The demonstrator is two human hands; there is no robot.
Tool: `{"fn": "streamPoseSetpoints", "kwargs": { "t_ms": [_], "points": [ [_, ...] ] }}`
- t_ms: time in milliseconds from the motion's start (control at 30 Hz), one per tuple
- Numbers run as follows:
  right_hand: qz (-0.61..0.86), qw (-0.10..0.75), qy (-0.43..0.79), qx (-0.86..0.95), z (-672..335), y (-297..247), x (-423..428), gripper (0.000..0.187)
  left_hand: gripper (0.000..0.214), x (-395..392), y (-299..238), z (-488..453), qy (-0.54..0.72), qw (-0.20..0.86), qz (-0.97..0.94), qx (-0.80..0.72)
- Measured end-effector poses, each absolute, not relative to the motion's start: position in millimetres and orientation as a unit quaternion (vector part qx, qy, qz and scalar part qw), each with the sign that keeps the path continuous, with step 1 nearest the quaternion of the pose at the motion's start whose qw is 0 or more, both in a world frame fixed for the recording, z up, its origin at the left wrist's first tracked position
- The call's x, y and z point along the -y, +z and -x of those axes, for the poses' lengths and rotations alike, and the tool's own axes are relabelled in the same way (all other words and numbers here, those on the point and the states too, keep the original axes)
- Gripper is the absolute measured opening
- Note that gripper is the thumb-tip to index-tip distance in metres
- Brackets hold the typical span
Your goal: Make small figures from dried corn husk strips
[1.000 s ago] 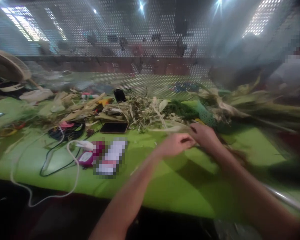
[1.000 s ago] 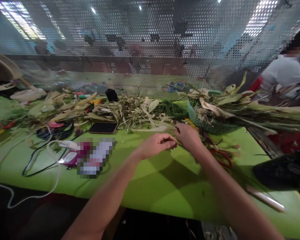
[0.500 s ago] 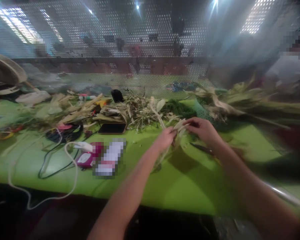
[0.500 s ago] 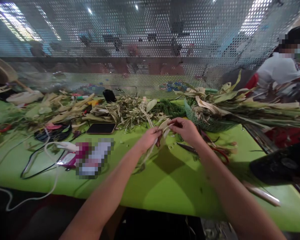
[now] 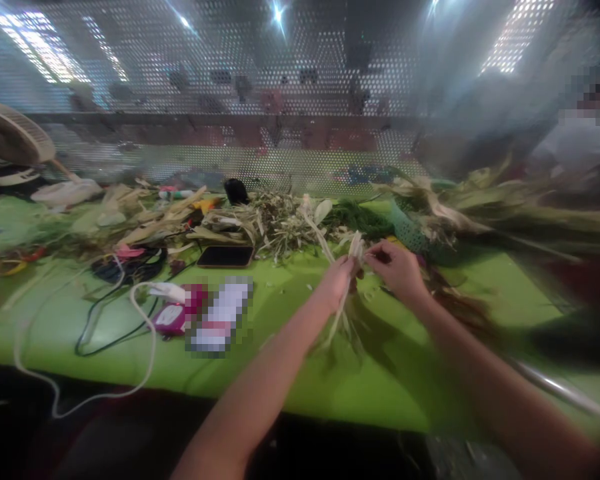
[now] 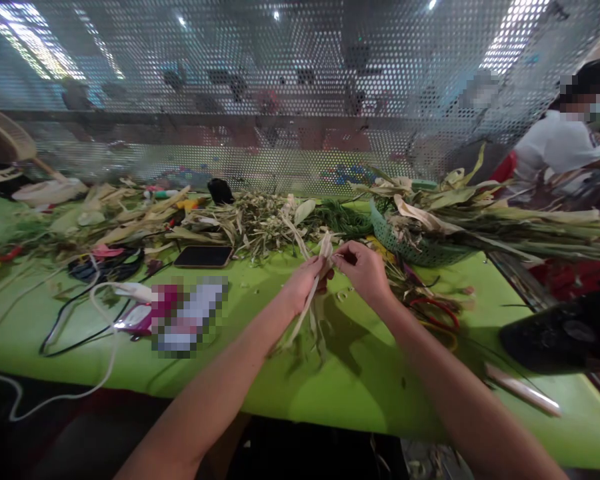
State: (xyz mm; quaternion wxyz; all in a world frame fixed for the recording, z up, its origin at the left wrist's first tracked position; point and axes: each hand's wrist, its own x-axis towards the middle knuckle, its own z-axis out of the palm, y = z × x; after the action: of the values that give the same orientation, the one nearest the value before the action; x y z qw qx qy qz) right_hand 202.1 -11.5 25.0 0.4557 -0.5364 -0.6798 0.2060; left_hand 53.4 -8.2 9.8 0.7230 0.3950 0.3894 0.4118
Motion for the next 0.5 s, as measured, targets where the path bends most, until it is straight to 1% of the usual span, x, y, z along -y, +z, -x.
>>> {"fn": "streamPoseSetpoints", "kwargs": {
  "t_ms": [100,200,267,333,433,500],
  "points": [
    [0.522,0.5,0.245,0.646,-202.7,28.7,10.4,0.027,0.025,5.8,8.3,-51.8,0.42,0.675,-0.45,-0.406],
    [0.509,0.531,0.279,0.617,-204.3,34.2,9.5,0.038,0.03,3.4,6.2,-49.9,0.409,0.585,-0.554,-0.428],
    [0.523,0.516,0.277,0.619,-206.1,36.6,9.5,0.035,0.031,3.3,7.0,-48.5,0.389,0.522,-0.624,-0.433],
    [0.547,0.501,0.263,0.617,-208.1,37.7,9.5,0.03,0.026,4.1,9.1,-47.1,0.38,0.486,-0.665,-0.419],
    [0.562,0.515,0.253,0.595,-210.2,38.9,7.6,0.029,0.019,4.4,11.4,-45.6,0.376,0.473,-0.694,-0.391],
    [0.559,0.525,0.259,0.587,-210.9,40.9,5.3,0.031,0.023,2.6,10.6,-44.6,0.361,0.47,-0.708,-0.383]
  ]
}}
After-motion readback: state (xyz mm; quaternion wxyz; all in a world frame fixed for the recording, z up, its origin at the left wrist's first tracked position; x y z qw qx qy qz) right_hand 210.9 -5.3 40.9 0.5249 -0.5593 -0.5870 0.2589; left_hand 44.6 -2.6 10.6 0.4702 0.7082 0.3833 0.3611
